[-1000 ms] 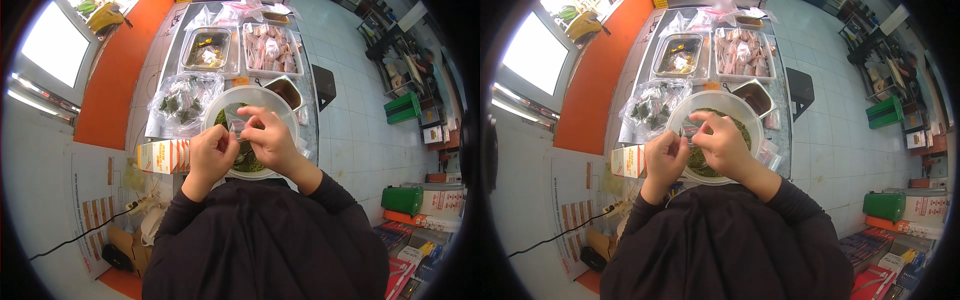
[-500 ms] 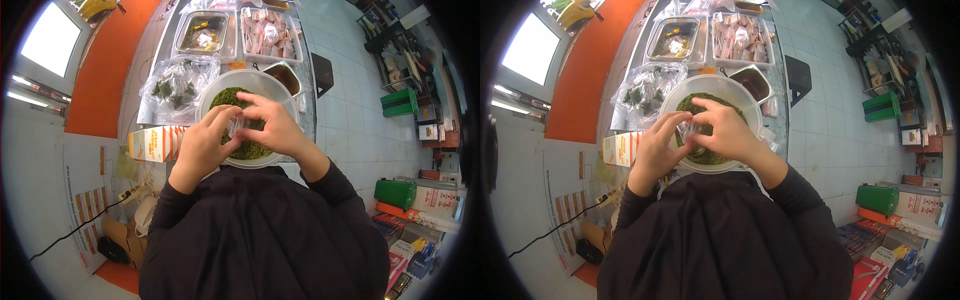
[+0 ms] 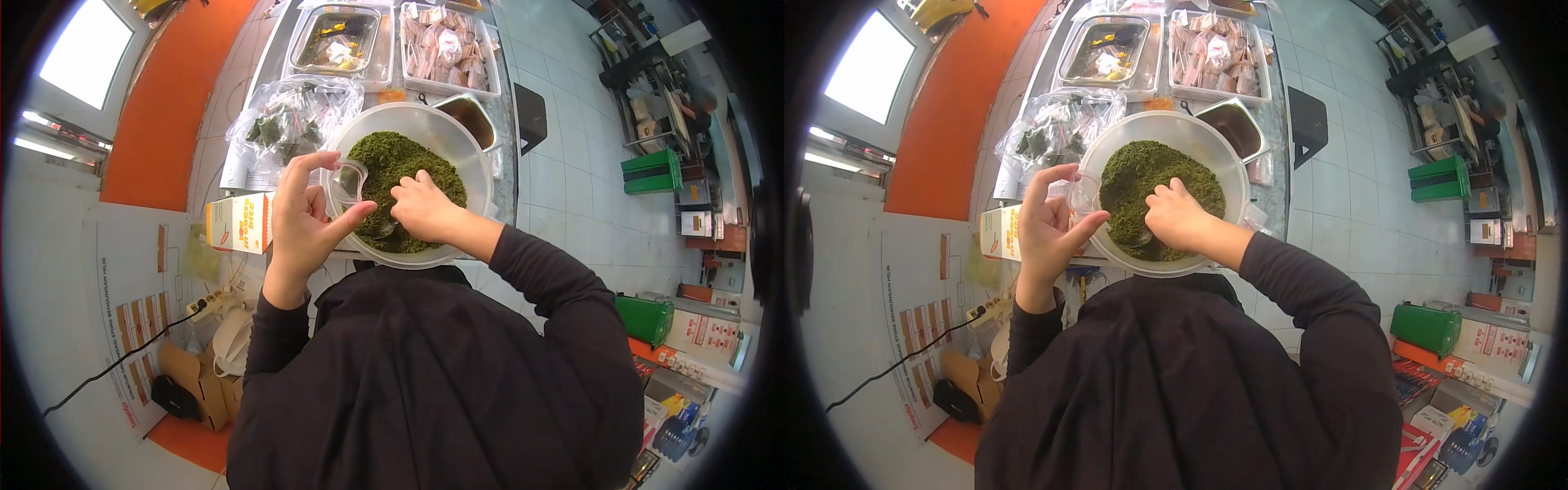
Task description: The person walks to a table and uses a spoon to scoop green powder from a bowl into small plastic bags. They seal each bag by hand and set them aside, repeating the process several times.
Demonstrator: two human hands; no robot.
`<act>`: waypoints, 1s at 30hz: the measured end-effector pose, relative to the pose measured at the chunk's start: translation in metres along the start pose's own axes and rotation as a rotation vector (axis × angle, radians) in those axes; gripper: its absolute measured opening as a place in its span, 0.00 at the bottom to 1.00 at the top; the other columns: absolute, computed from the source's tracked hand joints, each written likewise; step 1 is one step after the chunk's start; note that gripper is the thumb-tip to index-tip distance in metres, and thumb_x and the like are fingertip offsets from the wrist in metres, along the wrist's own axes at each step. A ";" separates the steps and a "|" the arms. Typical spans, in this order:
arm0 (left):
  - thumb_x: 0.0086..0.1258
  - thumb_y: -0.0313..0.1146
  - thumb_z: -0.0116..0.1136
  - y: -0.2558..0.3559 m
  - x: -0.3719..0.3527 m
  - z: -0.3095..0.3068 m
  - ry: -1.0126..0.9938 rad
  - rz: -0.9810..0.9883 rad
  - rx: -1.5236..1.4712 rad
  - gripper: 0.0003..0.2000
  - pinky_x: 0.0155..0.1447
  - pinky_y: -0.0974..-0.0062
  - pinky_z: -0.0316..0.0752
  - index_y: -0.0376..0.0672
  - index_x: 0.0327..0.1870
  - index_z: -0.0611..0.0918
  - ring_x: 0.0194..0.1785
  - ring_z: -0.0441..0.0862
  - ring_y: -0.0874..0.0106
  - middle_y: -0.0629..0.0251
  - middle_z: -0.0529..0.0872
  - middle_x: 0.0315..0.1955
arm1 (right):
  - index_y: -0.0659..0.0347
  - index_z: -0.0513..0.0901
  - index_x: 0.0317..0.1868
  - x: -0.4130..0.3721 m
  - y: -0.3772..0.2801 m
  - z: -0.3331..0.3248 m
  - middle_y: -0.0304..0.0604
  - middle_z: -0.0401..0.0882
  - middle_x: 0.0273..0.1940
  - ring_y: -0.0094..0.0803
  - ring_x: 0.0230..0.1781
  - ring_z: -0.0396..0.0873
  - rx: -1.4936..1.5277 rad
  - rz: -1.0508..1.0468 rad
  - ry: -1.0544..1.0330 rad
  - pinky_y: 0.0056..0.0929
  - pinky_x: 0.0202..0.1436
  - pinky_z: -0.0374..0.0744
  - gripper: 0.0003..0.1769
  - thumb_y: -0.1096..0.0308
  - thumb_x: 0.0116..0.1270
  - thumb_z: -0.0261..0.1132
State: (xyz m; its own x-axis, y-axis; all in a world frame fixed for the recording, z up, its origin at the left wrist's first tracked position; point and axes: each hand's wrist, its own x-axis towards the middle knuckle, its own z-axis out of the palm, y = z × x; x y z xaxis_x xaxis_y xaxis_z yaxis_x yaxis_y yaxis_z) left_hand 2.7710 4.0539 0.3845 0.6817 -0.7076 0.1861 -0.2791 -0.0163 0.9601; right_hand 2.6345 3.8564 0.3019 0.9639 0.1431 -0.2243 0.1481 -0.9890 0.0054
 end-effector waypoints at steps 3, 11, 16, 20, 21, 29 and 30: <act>0.54 0.32 0.84 0.000 0.000 -0.001 -0.001 -0.010 -0.040 0.33 0.24 0.86 0.55 0.36 0.60 0.79 0.21 0.59 0.90 0.67 0.82 0.55 | 0.51 0.89 0.31 -0.002 -0.002 0.000 0.38 0.78 0.40 0.37 0.52 0.75 -0.031 -0.024 -0.064 0.43 0.57 0.67 0.06 0.66 0.61 0.65; 0.54 0.32 0.84 0.000 0.002 0.001 -0.042 0.031 -0.018 0.33 0.24 0.87 0.55 0.36 0.60 0.79 0.22 0.59 0.90 0.67 0.81 0.56 | 0.49 0.90 0.31 0.013 0.007 -0.020 0.38 0.86 0.33 0.36 0.42 0.83 -0.072 0.028 0.209 0.44 0.58 0.69 0.08 0.64 0.63 0.64; 0.54 0.30 0.84 0.001 0.009 0.009 -0.122 0.095 0.035 0.33 0.25 0.88 0.55 0.37 0.61 0.79 0.23 0.59 0.90 0.68 0.81 0.56 | 0.47 0.90 0.28 0.010 -0.008 -0.014 0.31 0.87 0.29 0.32 0.40 0.84 -0.057 -0.229 0.035 0.44 0.59 0.69 0.09 0.63 0.63 0.65; 0.54 0.30 0.84 -0.002 0.013 0.008 -0.160 0.150 0.070 0.33 0.26 0.90 0.55 0.37 0.62 0.79 0.24 0.59 0.91 0.69 0.80 0.57 | 0.45 0.92 0.34 -0.002 0.024 -0.026 0.31 0.86 0.27 0.33 0.41 0.85 0.150 -0.148 -0.139 0.45 0.60 0.66 0.07 0.64 0.59 0.67; 0.54 0.31 0.84 -0.002 0.013 0.008 -0.161 0.131 0.068 0.33 0.26 0.88 0.56 0.38 0.61 0.79 0.23 0.59 0.89 0.69 0.80 0.54 | 0.44 0.93 0.40 -0.011 0.036 -0.025 0.32 0.86 0.29 0.33 0.42 0.85 0.324 -0.114 -0.110 0.45 0.61 0.65 0.11 0.65 0.58 0.67; 0.50 0.31 0.85 -0.007 0.011 0.008 -0.299 0.134 0.162 0.40 0.27 0.87 0.59 0.41 0.68 0.76 0.23 0.59 0.87 0.72 0.83 0.53 | 0.48 0.93 0.44 -0.071 0.064 -0.125 0.29 0.82 0.34 0.27 0.39 0.77 0.621 0.085 0.226 0.34 0.58 0.62 0.09 0.70 0.64 0.72; 0.50 0.31 0.85 -0.005 0.011 0.012 -0.321 0.140 0.157 0.41 0.27 0.86 0.59 0.41 0.69 0.76 0.23 0.59 0.87 0.72 0.83 0.53 | 0.49 0.93 0.45 -0.076 0.062 -0.133 0.29 0.82 0.34 0.28 0.39 0.77 0.594 0.100 0.300 0.33 0.58 0.61 0.10 0.70 0.64 0.72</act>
State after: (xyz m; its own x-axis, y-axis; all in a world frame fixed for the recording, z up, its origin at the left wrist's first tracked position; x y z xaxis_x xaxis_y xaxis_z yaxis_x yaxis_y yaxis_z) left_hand 2.7718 4.0381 0.3793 0.3903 -0.8953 0.2146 -0.4719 0.0056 0.8816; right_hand 2.6002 3.7894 0.4489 0.9991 -0.0306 0.0305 -0.0091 -0.8388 -0.5444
